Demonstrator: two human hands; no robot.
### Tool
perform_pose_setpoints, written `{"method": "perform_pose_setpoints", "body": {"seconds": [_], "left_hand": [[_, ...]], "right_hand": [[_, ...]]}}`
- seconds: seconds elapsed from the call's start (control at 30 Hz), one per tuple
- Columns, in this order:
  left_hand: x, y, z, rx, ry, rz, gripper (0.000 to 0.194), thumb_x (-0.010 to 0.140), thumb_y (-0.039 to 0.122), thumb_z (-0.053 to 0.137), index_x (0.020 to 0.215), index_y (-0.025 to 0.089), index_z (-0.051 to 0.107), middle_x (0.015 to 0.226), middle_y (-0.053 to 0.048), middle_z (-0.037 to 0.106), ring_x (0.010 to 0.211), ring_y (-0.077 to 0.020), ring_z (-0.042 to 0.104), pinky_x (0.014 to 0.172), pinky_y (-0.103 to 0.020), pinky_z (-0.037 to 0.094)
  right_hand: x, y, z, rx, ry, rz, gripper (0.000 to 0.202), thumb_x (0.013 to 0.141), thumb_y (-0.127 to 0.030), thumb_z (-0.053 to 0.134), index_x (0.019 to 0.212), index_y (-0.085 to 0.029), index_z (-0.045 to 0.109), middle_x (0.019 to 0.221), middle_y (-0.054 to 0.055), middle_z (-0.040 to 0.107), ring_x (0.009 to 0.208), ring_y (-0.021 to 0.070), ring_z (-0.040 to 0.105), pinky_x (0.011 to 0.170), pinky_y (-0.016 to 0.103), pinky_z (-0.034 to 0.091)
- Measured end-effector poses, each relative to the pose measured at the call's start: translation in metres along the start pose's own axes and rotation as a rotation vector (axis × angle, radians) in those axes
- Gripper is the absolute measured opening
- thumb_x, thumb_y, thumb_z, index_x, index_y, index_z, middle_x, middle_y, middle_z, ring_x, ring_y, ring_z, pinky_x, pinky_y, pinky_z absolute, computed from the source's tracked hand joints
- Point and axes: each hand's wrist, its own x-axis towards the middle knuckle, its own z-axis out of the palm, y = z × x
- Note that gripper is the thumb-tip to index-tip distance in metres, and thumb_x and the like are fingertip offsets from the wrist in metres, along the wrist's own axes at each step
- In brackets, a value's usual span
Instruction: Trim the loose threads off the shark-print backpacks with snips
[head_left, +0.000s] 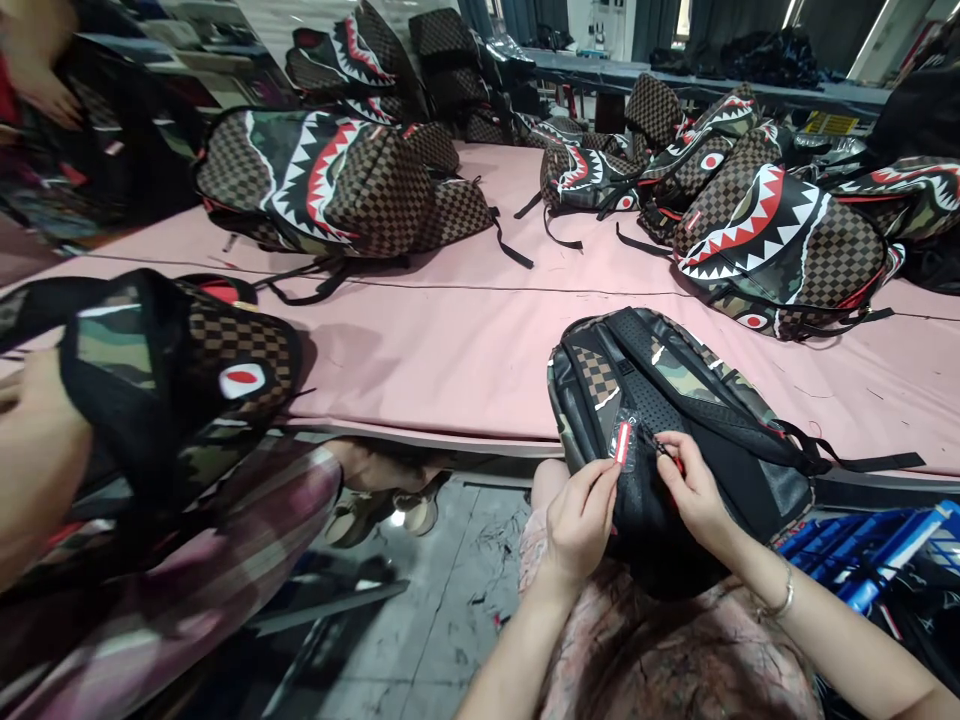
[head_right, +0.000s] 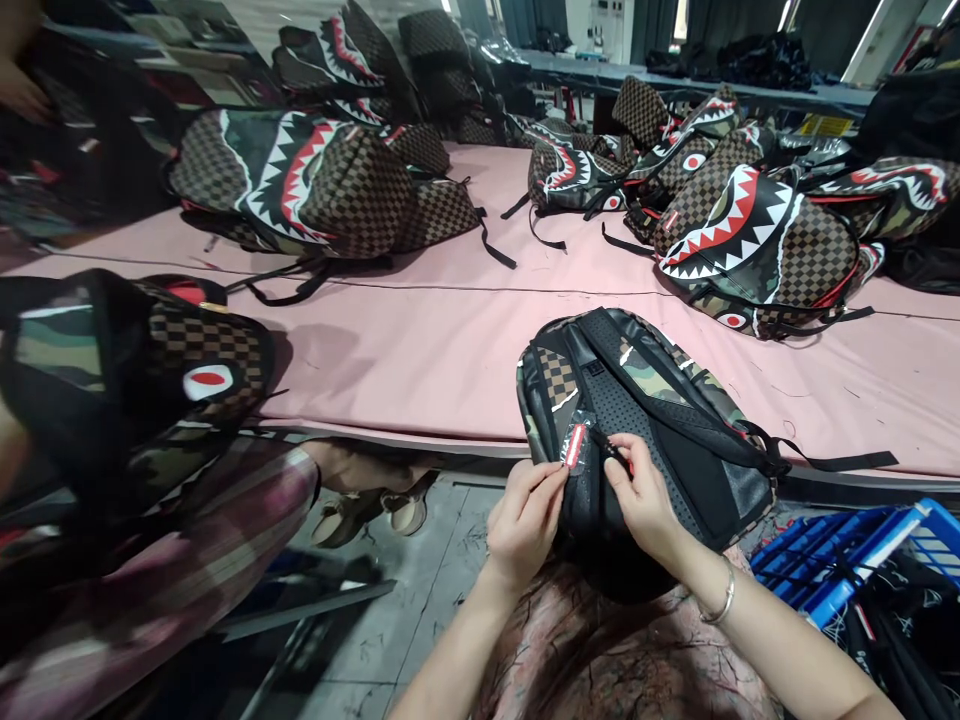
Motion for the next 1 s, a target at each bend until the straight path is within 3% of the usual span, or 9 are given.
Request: {"method": "perform_pose_setpoints", "body": {"seconds": [0.17, 0.27, 0.5, 0.77, 1.0], "left_hand": [[0.003, 0.001, -0.001, -0.048, 0.003, -0.052, 0.021, 0.076, 0.007, 0.057, 0.094, 0.017, 0.062, 0.090, -0.006, 0.065, 0.083, -0.0145, 0.062, 0.076, -0.026, 0.053], [0.006, 0.002, -0.002, -0.088, -0.016, -0.082, 0.020, 0.076, 0.006, 0.056, 0.093, 0.017, 0.062, 0.091, -0.006, 0.064, 0.084, -0.0141, 0.062, 0.078, -0.026, 0.052], [0.009, 0.005, -0.005, -0.072, -0.065, -0.070, 0.021, 0.078, 0.007, 0.054, 0.095, 0.017, 0.062, 0.096, -0.007, 0.063, 0.089, -0.0151, 0.061, 0.080, -0.027, 0.052], [0.017, 0.010, -0.005, -0.031, -0.027, -0.111, 0.019, 0.076, 0.005, 0.056, 0.091, 0.016, 0.060, 0.092, -0.006, 0.063, 0.085, -0.0136, 0.061, 0.079, -0.026, 0.052], [0.017, 0.012, -0.004, -0.029, -0.037, -0.099, 0.018, 0.077, 0.007, 0.054, 0.092, 0.016, 0.060, 0.092, -0.006, 0.063, 0.085, -0.0141, 0.061, 0.078, -0.027, 0.052]], "right_hand": [[-0.004, 0.001, -0.027, -0.491, 0.018, -0.419, 0.019, 0.085, -0.020, 0.047, 0.102, -0.018, 0.055, 0.087, 0.007, 0.063, 0.081, 0.0179, 0.058, 0.075, 0.032, 0.048], [-0.005, -0.001, -0.032, -0.630, -0.033, -0.542, 0.020, 0.086, -0.018, 0.047, 0.102, -0.017, 0.058, 0.090, 0.008, 0.065, 0.085, 0.0189, 0.059, 0.077, 0.033, 0.048], [-0.005, -0.011, -0.024, -0.717, -0.098, -0.523, 0.022, 0.088, -0.019, 0.042, 0.101, -0.014, 0.059, 0.089, 0.009, 0.065, 0.084, 0.0177, 0.061, 0.077, 0.030, 0.049], [-0.009, -0.012, -0.036, -0.699, -0.086, -0.523, 0.020, 0.088, -0.020, 0.043, 0.102, -0.015, 0.057, 0.091, 0.009, 0.065, 0.084, 0.0176, 0.060, 0.076, 0.029, 0.048], [-0.002, -0.015, -0.023, -0.750, -0.085, -0.533, 0.023, 0.089, -0.021, 0.042, 0.104, -0.014, 0.058, 0.088, 0.008, 0.065, 0.081, 0.0168, 0.059, 0.074, 0.027, 0.047]]}}
